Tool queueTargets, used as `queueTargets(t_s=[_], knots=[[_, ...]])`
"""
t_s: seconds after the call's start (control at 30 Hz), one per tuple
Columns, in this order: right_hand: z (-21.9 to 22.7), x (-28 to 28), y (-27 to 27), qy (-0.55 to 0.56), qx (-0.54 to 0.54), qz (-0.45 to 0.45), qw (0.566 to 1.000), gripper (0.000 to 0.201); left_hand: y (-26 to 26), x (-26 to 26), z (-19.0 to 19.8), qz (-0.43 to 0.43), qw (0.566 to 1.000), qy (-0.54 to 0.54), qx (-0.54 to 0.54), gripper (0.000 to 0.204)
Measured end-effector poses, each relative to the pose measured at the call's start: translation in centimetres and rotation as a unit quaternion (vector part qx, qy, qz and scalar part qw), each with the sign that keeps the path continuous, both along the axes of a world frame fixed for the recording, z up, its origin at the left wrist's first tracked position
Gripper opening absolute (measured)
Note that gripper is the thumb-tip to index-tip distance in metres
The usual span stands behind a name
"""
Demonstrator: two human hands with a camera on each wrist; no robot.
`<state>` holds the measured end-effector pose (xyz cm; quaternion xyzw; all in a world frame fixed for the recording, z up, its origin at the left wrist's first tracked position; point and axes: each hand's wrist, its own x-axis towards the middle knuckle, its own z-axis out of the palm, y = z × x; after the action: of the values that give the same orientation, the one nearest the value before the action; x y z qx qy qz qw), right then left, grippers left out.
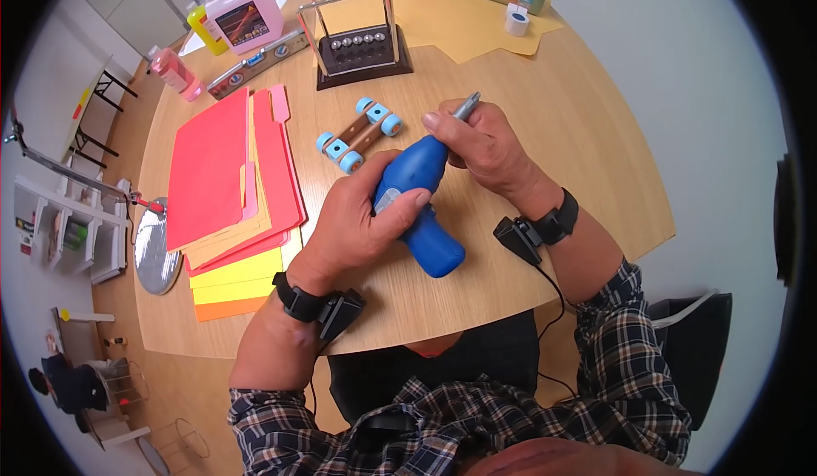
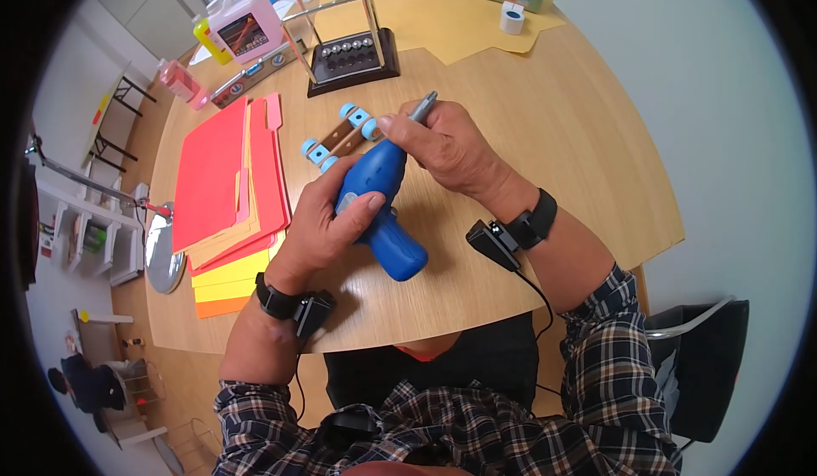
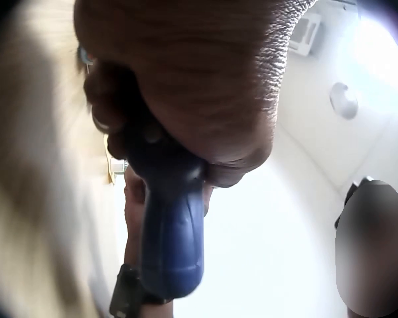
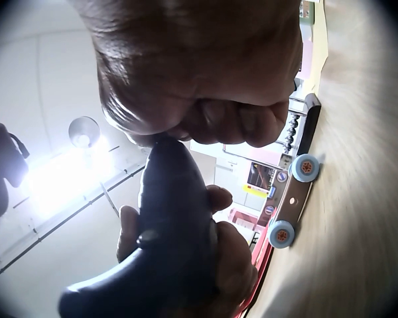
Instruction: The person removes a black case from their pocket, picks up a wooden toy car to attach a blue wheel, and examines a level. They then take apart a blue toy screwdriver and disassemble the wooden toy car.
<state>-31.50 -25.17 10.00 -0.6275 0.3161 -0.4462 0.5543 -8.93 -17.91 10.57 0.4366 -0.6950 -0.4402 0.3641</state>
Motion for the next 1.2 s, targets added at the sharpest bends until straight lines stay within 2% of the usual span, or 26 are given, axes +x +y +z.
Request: queueTargets(t_s=[0.07,0.2,0.27,0.5,0.57,0.6,0.63,0.67,0.7,0.73,0.8,0.83,0.9,0.93,1.0,1.03,1.1,1.13,1.2], knots=[[0.0,0.0,0.0,0.007,0.004,-0.003,1.0,0.048,0.1,-0.2,-0.4,0.048,0.995,-0.065,-0.066,0.065],[0.2,0.0,0.0,0.02,0.024,-0.01,0.999,0.048,0.1,-0.5,-0.7,0.079,0.977,-0.128,-0.149,0.064],[0.3,0.1,0.1,0.029,0.026,-0.016,0.999,0.049,0.4,-0.7,-0.2,0.109,0.944,-0.22,-0.222,0.063],[0.0,0.3,-0.2,0.017,0.062,-0.029,0.997,0.05,0.8,-1.1,0.5,0.146,0.895,-0.291,-0.303,0.065],[-0.2,0.1,-0.3,0.008,0.074,-0.035,0.997,0.05,0.6,-0.8,-0.7,0.095,0.972,-0.093,-0.191,0.066],[-0.2,0.0,-0.3,-0.002,0.086,-0.043,0.995,0.049,0.4,-0.8,-1.2,0.096,0.972,-0.094,-0.192,0.066],[-0.2,-0.1,-0.3,-0.003,0.085,-0.042,0.995,0.049,0.3,-0.9,-1.6,0.061,0.991,0.123,0.001,0.068],[0.0,-0.3,-0.3,-0.025,0.091,-0.035,0.995,0.049,0.2,-1.2,-1.8,0.019,0.924,0.329,0.193,0.07],[0.2,-0.4,-0.4,-0.048,0.096,-0.028,0.994,0.048,0.6,-2.1,-0.5,0.023,0.859,0.416,0.296,0.074],[0.4,-0.5,-0.3,-0.049,0.095,-0.028,0.994,0.048,0.6,-2.1,-0.6,0.022,0.86,0.415,0.295,0.074],[0.7,-0.6,0.1,-0.043,0.064,-0.038,0.996,0.047,0.5,-2.0,-0.8,-0.108,0.809,0.454,0.357,0.079],[0.8,-0.6,0.1,-0.043,0.064,-0.039,0.996,0.047,0.4,-2.0,-0.9,-0.109,0.809,0.454,0.357,0.079],[0.9,-0.7,0.2,-0.054,0.069,-0.025,0.996,0.046,0.4,-1.9,-0.9,-0.171,0.792,0.465,0.358,0.08],[1.0,-0.7,0.3,-0.054,0.069,-0.026,0.996,0.046,0.3,-1.6,-1.0,-0.171,0.792,0.464,0.359,0.08],[1.3,-0.6,0.6,-0.067,0.068,-0.004,0.995,0.043,0.1,-0.7,-1.1,-0.152,0.865,0.362,0.312,0.088],[1.4,-0.6,0.8,-0.067,0.068,-0.004,0.995,0.043,0.4,-0.6,-1.1,-0.153,0.865,0.362,0.312,0.088],[1.5,-0.7,0.9,-0.069,0.064,0.0,0.996,0.04,1.0,-0.5,-0.6,-0.071,0.897,0.315,0.301,0.09],[1.5,-0.7,0.9,-0.069,0.063,-0.001,0.996,0.04,0.9,-0.4,-0.5,-0.072,0.898,0.314,0.301,0.09],[1.5,-0.8,0.8,-0.086,0.058,0.014,0.994,0.04,0.5,-0.1,-0.1,-0.062,0.957,0.204,0.198,0.074]])
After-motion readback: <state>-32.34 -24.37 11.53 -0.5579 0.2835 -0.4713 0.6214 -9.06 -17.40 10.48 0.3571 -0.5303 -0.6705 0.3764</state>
